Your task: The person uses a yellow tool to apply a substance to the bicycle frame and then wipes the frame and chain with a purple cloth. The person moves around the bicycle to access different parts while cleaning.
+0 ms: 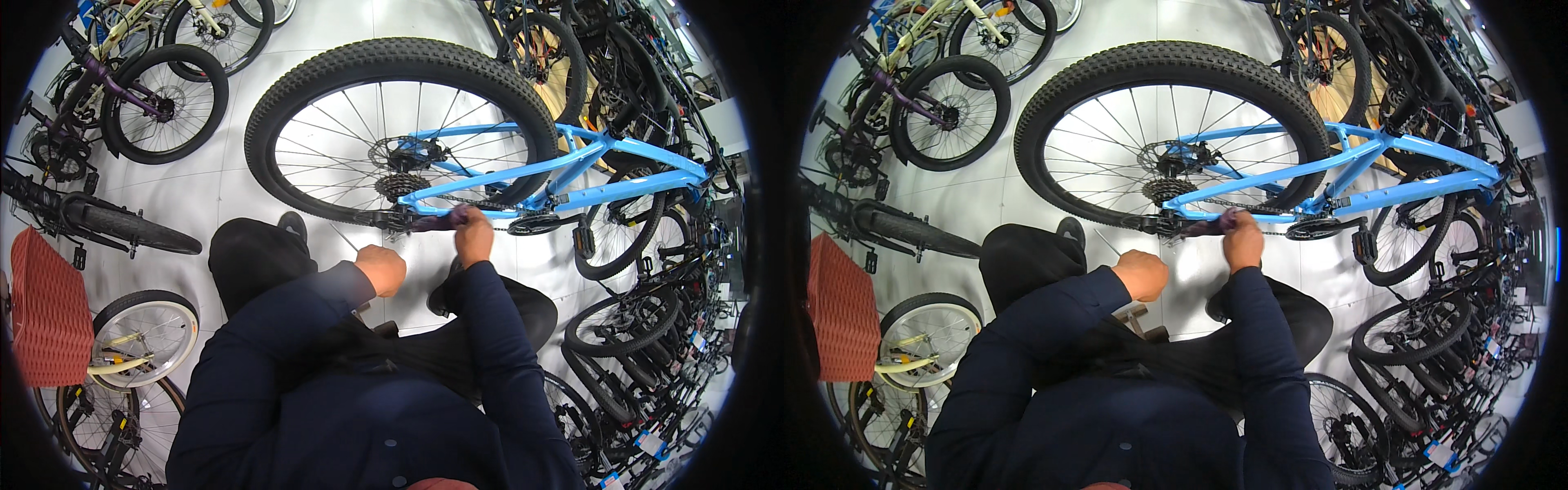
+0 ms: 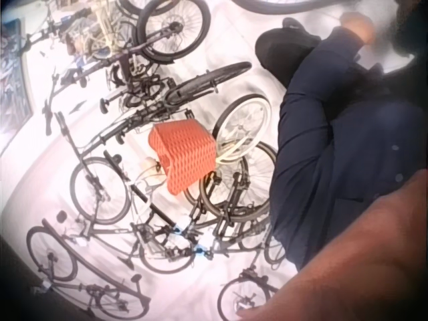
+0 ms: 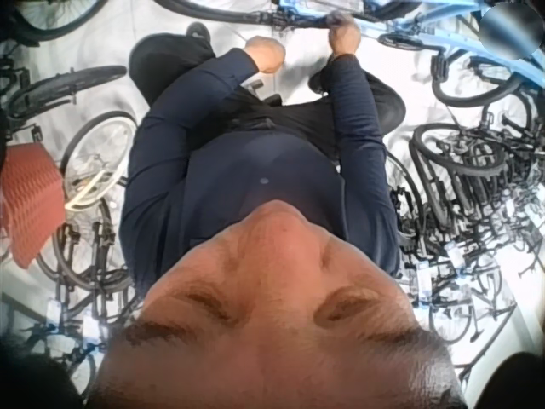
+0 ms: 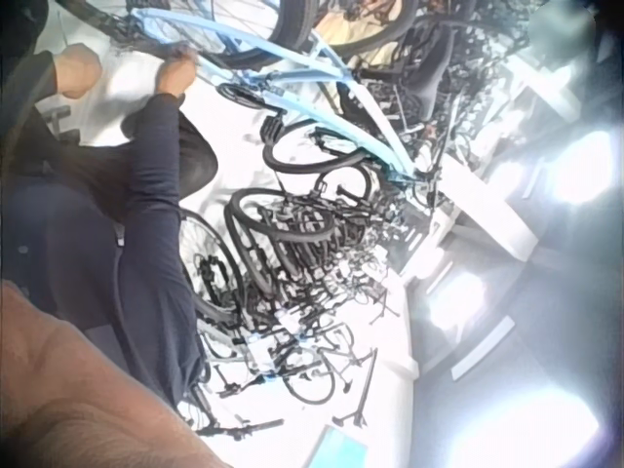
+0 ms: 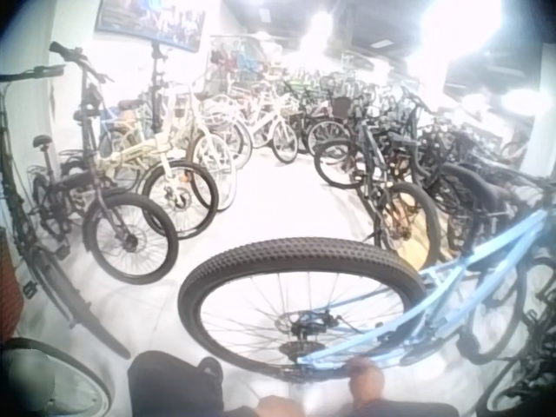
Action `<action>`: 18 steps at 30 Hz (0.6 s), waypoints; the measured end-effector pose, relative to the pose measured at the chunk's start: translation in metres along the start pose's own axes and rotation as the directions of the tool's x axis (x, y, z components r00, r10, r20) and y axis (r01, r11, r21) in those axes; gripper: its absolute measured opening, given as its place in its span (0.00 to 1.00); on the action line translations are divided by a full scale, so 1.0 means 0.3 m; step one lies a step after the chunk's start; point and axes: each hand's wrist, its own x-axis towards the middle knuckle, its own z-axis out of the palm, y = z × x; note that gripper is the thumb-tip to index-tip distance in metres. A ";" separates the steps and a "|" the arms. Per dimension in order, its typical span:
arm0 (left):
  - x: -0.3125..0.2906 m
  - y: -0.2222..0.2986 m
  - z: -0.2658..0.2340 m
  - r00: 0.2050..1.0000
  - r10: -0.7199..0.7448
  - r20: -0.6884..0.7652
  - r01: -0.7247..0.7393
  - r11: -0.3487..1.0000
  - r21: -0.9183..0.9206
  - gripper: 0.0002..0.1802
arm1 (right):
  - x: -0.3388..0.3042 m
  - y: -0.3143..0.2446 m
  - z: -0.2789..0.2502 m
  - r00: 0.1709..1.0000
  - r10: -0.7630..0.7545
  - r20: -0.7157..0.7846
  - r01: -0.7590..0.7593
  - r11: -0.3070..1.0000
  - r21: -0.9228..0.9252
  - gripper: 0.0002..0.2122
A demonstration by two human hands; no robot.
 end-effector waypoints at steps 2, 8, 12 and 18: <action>-0.013 -0.004 -0.003 0.999 0.011 -0.040 -0.012 1.000 -0.011 0.12 | 0.019 0.059 -0.021 0.986 0.141 -0.089 -0.148 0.986 -0.079 0.07; -0.007 0.008 -0.025 1.000 -0.005 -0.009 0.005 1.000 -0.008 0.12 | -0.011 -0.042 0.019 0.999 0.029 0.013 -0.029 0.998 -0.055 0.04; -0.002 0.011 -0.025 0.999 -0.006 -0.033 0.005 1.000 -0.012 0.12 | -0.020 -0.226 0.001 0.903 0.063 0.424 -0.280 0.837 0.471 0.10; 0.012 0.020 -0.024 0.998 -0.059 0.016 0.059 0.998 0.003 0.13 | 0.044 -0.362 -0.096 0.975 -0.153 -0.161 0.206 0.896 0.393 0.13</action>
